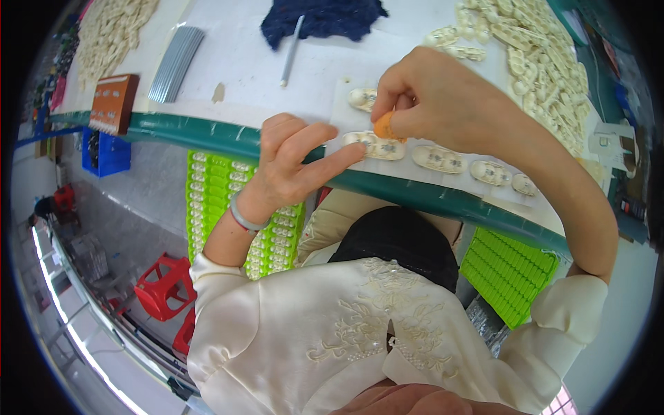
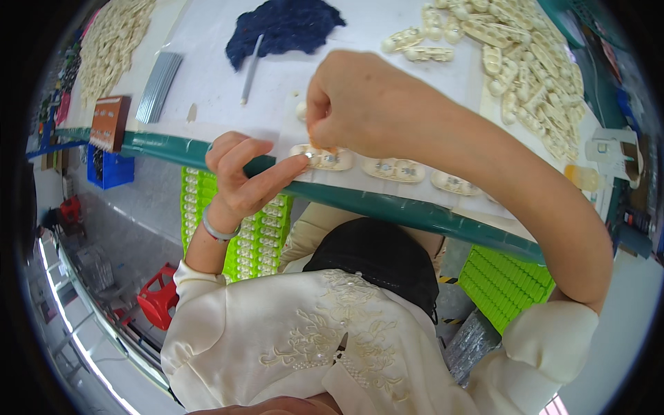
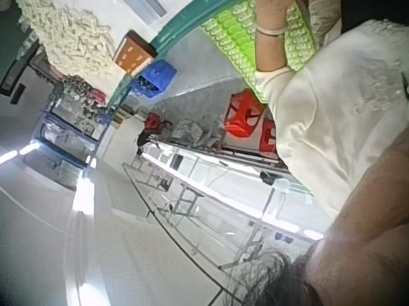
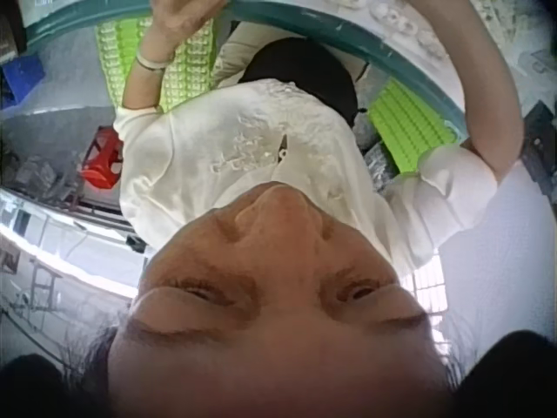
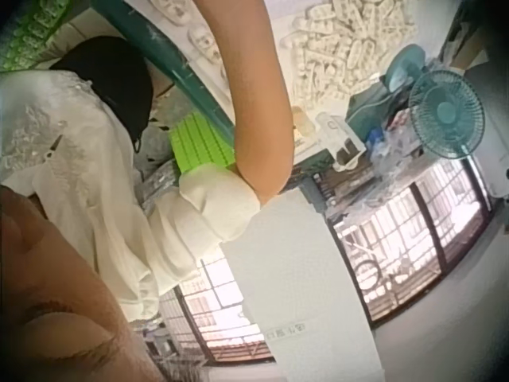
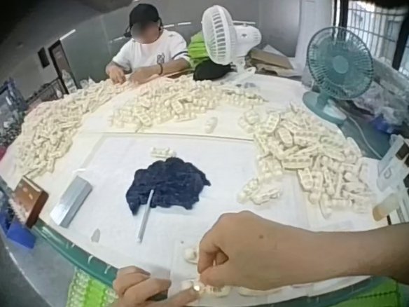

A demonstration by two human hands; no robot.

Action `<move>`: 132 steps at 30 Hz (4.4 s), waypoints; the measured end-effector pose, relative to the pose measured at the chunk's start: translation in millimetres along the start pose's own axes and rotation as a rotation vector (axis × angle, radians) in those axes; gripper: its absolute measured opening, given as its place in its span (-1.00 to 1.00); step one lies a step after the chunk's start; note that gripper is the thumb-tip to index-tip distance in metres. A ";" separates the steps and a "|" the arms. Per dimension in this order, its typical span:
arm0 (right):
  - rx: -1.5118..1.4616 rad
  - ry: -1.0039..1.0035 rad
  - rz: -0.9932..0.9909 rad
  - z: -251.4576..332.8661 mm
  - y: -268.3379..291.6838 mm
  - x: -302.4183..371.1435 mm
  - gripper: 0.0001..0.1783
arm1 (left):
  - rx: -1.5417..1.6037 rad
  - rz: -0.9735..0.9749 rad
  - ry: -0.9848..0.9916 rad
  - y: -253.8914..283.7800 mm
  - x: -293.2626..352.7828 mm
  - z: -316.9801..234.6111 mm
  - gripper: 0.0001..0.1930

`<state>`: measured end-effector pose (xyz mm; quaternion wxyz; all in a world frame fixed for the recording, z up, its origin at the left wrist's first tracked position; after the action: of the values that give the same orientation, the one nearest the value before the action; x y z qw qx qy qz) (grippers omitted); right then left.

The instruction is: The recorder is assembling and inspecting small plastic components on a manufacturing workbench, using glue and a small metal tool to adjust parts within a jig.

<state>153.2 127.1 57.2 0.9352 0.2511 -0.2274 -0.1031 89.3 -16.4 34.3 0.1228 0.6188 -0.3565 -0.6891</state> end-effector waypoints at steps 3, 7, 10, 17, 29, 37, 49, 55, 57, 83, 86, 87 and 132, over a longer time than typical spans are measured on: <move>-0.087 0.156 -0.188 18.7 47.2 39.6 -0.84 | -0.008 0.071 0.018 3.6 -3.9 2.4 -0.57; 0.067 0.101 -0.743 10.5 114.7 158.2 -0.80 | -0.075 0.090 0.038 5.1 -1.8 1.3 -0.62; 0.091 0.152 -1.330 -22.6 137.2 260.7 -0.81 | -0.097 0.112 0.037 0.2 4.0 1.3 -0.70; 0.056 -0.193 -1.625 -193.3 103.1 349.4 -0.45 | -0.093 0.127 0.069 1.8 13.7 0.4 -0.74; -0.020 -0.335 -1.428 -264.3 103.3 284.6 -0.67 | -0.189 0.149 0.209 7.5 19.4 -4.6 -0.73; -0.619 0.294 -1.330 -183.2 103.0 274.0 -0.32 | -0.123 -0.001 0.095 2.6 -0.5 -3.8 -0.64; -1.519 0.595 -0.771 -108.8 53.2 143.6 -0.34 | -0.095 -0.049 0.124 4.7 9.5 -4.3 -0.63; -1.502 0.382 -0.989 -85.7 27.3 119.0 -0.28 | -0.093 -0.072 0.116 3.6 9.3 -5.3 -0.65; -1.522 0.404 -0.947 -83.9 18.0 112.3 -0.32 | -0.091 -0.072 0.116 4.5 8.0 -5.3 -0.66; -0.306 0.560 -0.804 -21.6 -18.0 64.6 -0.71 | -0.044 -0.077 0.102 2.4 15.0 -5.5 -0.61; -0.300 0.539 -0.825 -19.8 -17.6 64.6 -0.75 | -0.049 -0.078 0.104 2.9 14.8 -6.1 -0.60; -0.301 0.528 -0.835 -20.1 -17.4 64.5 -0.76 | -0.052 -0.079 0.106 2.8 15.1 -5.9 -0.60; -0.389 0.418 -0.836 -25.2 -19.6 65.0 -0.78 | -0.069 -0.104 0.102 1.8 16.8 -6.2 -0.61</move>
<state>220.6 101.0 51.9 0.8689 0.1572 0.1080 -0.4567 91.2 -30.1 22.7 0.1261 0.6662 -0.2932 -0.6741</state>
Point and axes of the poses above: each hand's wrist, its own x-axis away from the middle knuckle, its own y-axis out of the back of the hand, z = x × y, the point moved 7 cm from there along -x, towards the middle knuckle, and after that the axes turned 5 degrees about -x, right-handed, at the moved point
